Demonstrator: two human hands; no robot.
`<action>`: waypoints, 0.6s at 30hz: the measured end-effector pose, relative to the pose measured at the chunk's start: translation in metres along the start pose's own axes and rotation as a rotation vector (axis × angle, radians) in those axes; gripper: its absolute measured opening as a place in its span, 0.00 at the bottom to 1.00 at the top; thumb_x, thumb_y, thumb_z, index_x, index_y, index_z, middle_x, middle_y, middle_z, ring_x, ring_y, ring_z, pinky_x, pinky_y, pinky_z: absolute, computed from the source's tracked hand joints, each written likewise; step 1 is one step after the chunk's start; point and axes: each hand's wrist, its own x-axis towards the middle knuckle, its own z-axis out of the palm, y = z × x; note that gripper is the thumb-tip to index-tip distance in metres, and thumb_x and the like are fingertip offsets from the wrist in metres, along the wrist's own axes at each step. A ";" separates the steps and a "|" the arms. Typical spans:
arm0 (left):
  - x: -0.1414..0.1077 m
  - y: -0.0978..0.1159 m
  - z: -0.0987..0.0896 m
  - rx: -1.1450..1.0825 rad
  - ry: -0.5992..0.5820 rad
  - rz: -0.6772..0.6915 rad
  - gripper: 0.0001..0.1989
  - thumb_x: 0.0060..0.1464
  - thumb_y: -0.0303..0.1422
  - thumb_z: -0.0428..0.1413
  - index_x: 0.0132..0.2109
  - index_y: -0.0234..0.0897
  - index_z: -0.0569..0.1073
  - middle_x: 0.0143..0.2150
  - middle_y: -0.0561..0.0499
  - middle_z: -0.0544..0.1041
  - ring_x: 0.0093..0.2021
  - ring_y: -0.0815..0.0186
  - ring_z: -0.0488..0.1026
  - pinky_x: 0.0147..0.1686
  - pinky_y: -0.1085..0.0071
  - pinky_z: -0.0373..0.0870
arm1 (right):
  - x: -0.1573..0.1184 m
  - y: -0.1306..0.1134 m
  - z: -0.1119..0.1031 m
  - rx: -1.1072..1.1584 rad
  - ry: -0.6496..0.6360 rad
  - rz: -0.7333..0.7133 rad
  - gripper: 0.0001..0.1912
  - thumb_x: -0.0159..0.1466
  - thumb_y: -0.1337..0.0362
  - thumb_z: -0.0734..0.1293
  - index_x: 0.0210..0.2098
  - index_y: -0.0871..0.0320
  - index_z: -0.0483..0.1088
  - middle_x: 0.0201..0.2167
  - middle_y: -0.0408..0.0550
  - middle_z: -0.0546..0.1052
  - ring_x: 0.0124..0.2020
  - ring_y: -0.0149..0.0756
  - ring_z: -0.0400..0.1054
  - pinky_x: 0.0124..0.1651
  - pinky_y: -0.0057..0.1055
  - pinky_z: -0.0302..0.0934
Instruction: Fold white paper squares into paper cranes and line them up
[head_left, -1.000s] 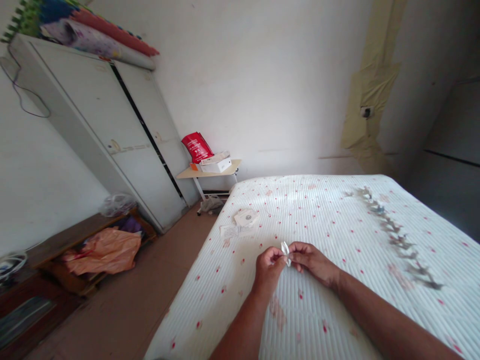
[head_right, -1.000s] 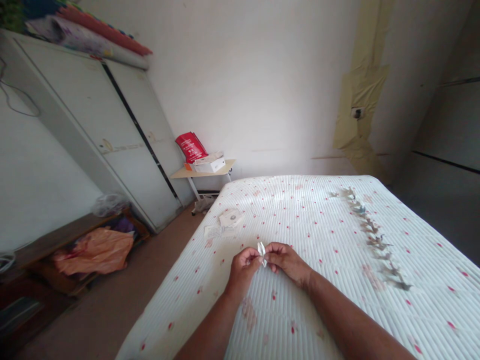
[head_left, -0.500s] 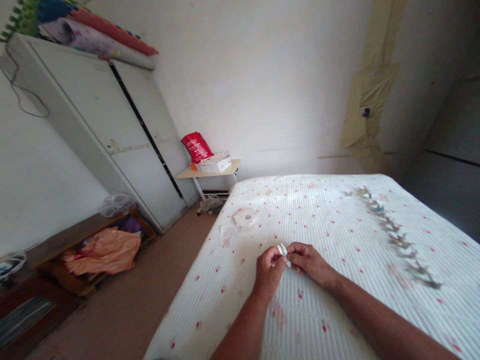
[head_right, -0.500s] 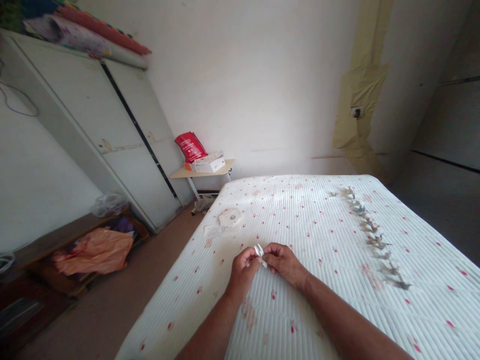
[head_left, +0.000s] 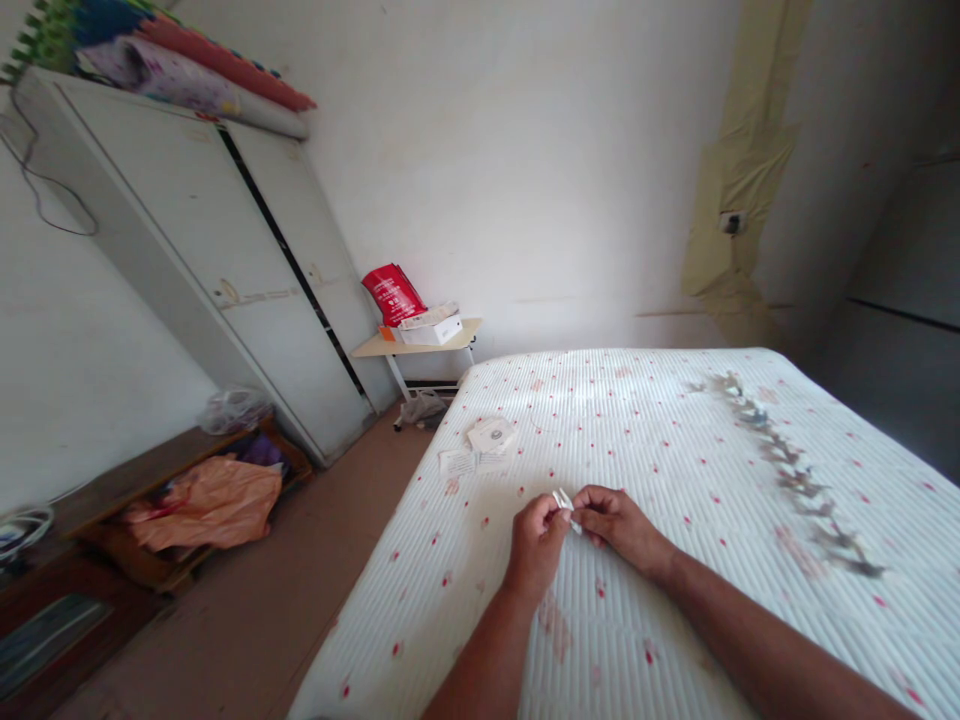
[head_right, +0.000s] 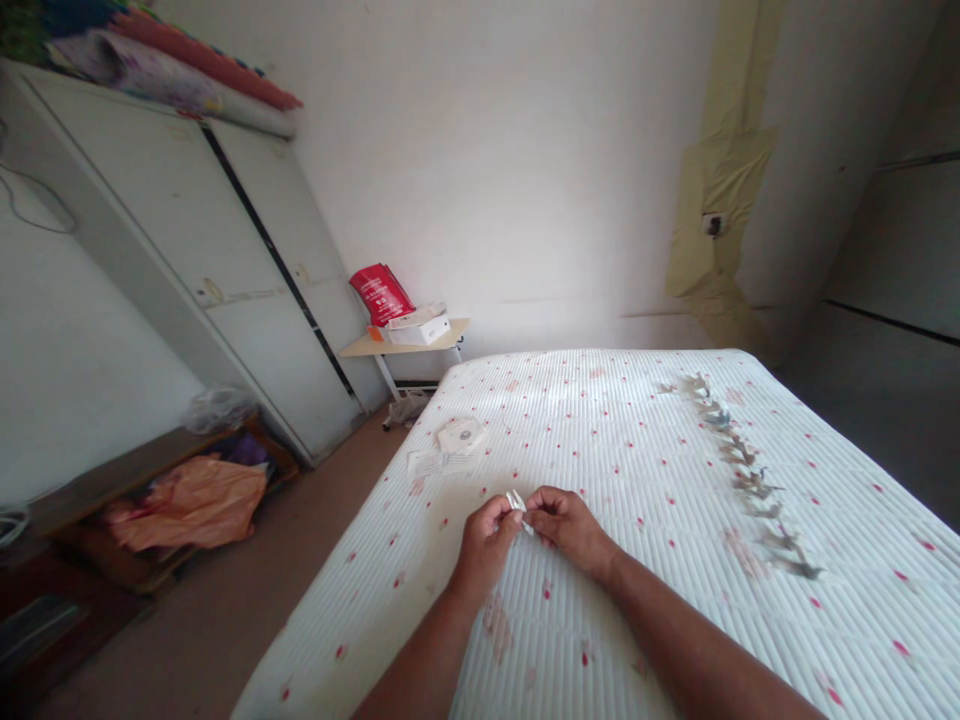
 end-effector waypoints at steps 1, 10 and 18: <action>0.000 0.000 0.000 0.000 -0.004 0.002 0.09 0.51 0.33 0.49 0.27 0.34 0.67 0.24 0.55 0.64 0.26 0.71 0.60 0.27 0.77 0.57 | 0.000 -0.001 0.000 -0.003 0.001 0.001 0.17 0.54 0.49 0.66 0.25 0.59 0.65 0.14 0.35 0.61 0.16 0.24 0.52 0.21 0.24 0.46; 0.000 -0.003 0.000 -0.058 -0.026 -0.053 0.11 0.52 0.35 0.48 0.26 0.35 0.66 0.22 0.56 0.62 0.24 0.72 0.58 0.24 0.77 0.56 | 0.000 -0.001 0.000 0.005 -0.006 0.001 0.16 0.54 0.51 0.67 0.26 0.59 0.67 0.15 0.36 0.63 0.17 0.24 0.54 0.21 0.24 0.48; 0.001 0.001 0.000 -0.088 -0.025 -0.095 0.10 0.50 0.35 0.49 0.25 0.34 0.65 0.20 0.57 0.62 0.23 0.73 0.57 0.24 0.77 0.55 | 0.000 -0.003 0.000 0.015 -0.006 0.016 0.17 0.56 0.50 0.65 0.25 0.59 0.67 0.14 0.37 0.63 0.16 0.25 0.55 0.22 0.24 0.49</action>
